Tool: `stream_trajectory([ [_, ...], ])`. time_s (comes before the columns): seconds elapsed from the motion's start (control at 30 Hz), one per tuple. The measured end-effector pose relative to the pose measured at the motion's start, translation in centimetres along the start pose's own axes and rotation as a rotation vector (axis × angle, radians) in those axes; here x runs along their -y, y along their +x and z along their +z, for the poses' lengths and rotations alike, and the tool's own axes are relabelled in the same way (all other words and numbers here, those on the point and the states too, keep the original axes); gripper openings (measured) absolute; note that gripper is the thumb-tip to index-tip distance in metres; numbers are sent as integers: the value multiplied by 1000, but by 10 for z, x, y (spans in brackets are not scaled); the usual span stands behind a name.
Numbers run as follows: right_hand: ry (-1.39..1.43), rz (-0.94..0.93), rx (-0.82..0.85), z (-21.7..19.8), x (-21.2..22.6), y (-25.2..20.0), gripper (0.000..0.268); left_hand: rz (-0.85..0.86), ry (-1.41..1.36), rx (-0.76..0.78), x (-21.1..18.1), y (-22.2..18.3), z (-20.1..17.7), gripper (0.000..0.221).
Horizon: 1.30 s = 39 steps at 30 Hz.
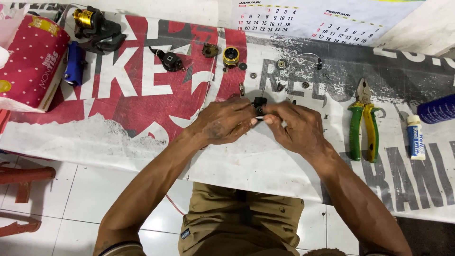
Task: Securing body screws and assembling internal components of a fishing reel on a workbench.
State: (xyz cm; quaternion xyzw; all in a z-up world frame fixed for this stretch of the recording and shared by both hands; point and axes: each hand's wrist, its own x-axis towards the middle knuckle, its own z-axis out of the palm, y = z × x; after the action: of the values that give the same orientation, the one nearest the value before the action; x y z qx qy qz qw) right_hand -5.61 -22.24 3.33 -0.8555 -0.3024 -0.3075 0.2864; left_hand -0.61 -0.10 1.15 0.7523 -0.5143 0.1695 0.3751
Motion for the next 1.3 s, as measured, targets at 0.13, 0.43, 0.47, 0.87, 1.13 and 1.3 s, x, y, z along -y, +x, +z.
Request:
stream_trajectory([
  [0.13, 108, -60, 65, -8, -2, 2, 15, -22, 69, -14, 8, -8, -2, 17],
  [0.43, 154, -29, 40, -3, -14, -6, 34, 8, 170, -42, 1, 5, -9, 17],
  [0.47, 138, -72, 25, -6, -9, -2, 26, 4, 149, -37, -2, 7, -13, 18],
  [0.87, 63, -49, -38, -10, -15, 1, 22, 123, 169, -58, 9, 41, -24, 23],
  [1.13, 81, -63, -159, 10, -19, -4, 9, 155, 177, -119, 33, 32, -12, 23],
  [1.3, 194, 15, -142, 16, -10, 3, 32, 165, 127, -168, 36, 24, -9, 21],
])
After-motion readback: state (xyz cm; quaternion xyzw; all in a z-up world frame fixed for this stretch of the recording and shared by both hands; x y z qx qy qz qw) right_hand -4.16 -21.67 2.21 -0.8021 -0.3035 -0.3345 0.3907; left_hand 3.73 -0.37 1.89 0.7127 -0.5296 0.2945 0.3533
